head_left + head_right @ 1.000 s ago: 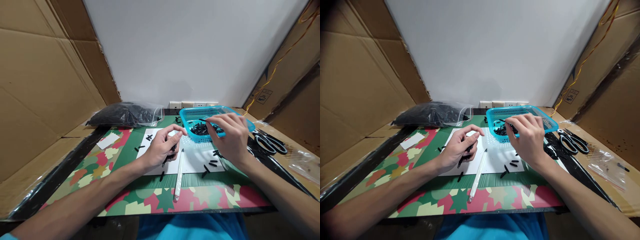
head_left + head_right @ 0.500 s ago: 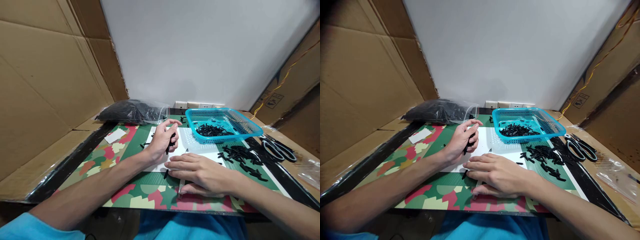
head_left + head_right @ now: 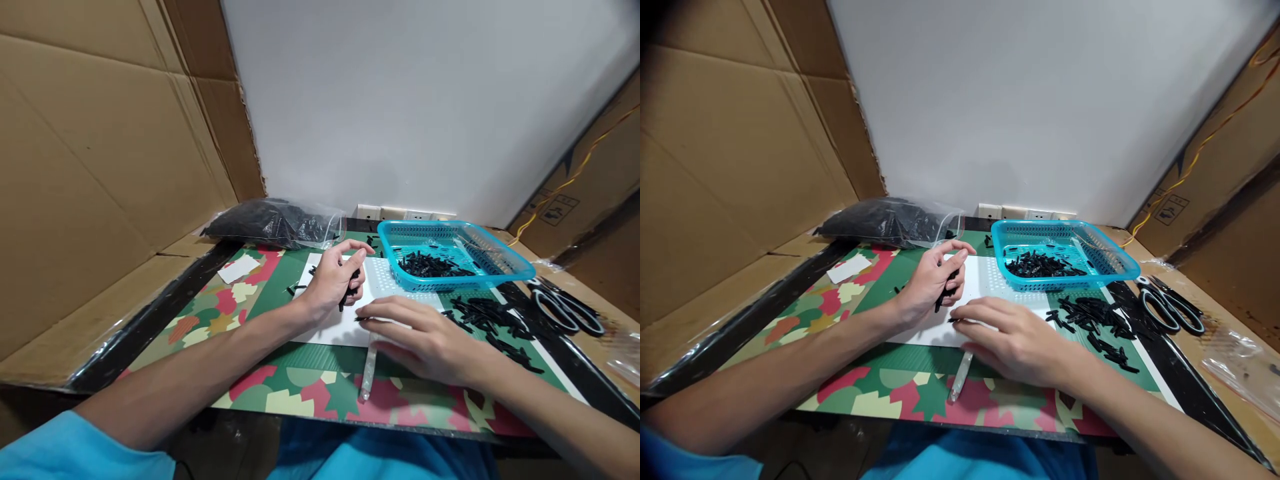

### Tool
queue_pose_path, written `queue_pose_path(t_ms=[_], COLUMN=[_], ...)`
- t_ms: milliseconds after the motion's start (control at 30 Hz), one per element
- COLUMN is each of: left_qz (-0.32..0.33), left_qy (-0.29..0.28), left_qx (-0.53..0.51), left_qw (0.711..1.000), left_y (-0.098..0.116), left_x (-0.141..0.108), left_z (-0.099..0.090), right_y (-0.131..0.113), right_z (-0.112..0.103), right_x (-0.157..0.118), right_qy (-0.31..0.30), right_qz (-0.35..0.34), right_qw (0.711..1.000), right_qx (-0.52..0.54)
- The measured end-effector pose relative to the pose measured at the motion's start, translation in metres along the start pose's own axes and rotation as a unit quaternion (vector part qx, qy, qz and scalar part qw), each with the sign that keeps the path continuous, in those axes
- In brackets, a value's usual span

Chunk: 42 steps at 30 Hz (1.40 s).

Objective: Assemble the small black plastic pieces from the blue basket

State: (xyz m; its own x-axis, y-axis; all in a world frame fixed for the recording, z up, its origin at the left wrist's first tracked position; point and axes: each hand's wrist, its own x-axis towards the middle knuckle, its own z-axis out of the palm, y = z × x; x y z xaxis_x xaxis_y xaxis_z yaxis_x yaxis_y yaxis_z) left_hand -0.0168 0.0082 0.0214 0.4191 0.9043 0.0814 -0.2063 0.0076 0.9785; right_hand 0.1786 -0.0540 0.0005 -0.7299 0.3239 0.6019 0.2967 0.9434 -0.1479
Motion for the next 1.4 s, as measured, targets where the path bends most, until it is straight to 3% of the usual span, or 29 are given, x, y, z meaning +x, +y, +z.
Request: queue_pose_path(t_ms=[167, 467, 933, 1133, 1400], left_qz=[-0.002, -0.027, -0.014, 0.014, -0.019], left_qy=[-0.054, -0.152, -0.173, -0.148, -0.120], left_qx=[0.030, 0.068, 0.108, 0.086, 0.054], left_qw=[0.998, 0.986, 0.979, 0.985, 0.991], left_y=[0.001, 0.002, 0.008, 0.008, 0.012], left_x=[-0.004, -0.011, -0.019, -0.018, -0.014], left_z=[0.004, 0.008, 0.008, 0.008, 0.010], right_y=[0.018, 0.020, 0.025, 0.024, 0.023], right_z=[-0.013, -0.018, -0.010, -0.016, -0.016], right_x=[-0.011, -0.012, -0.010, -0.008, -0.009], right_qy=[0.160, 0.256, 0.208, 0.223, 0.228], right_qz=[0.048, 0.099, 0.135, 0.128, 0.133], right_qw=[0.983, 0.958, 0.968, 0.966, 0.964], right_qx=[-0.070, -0.079, 0.036, -0.010, -0.003])
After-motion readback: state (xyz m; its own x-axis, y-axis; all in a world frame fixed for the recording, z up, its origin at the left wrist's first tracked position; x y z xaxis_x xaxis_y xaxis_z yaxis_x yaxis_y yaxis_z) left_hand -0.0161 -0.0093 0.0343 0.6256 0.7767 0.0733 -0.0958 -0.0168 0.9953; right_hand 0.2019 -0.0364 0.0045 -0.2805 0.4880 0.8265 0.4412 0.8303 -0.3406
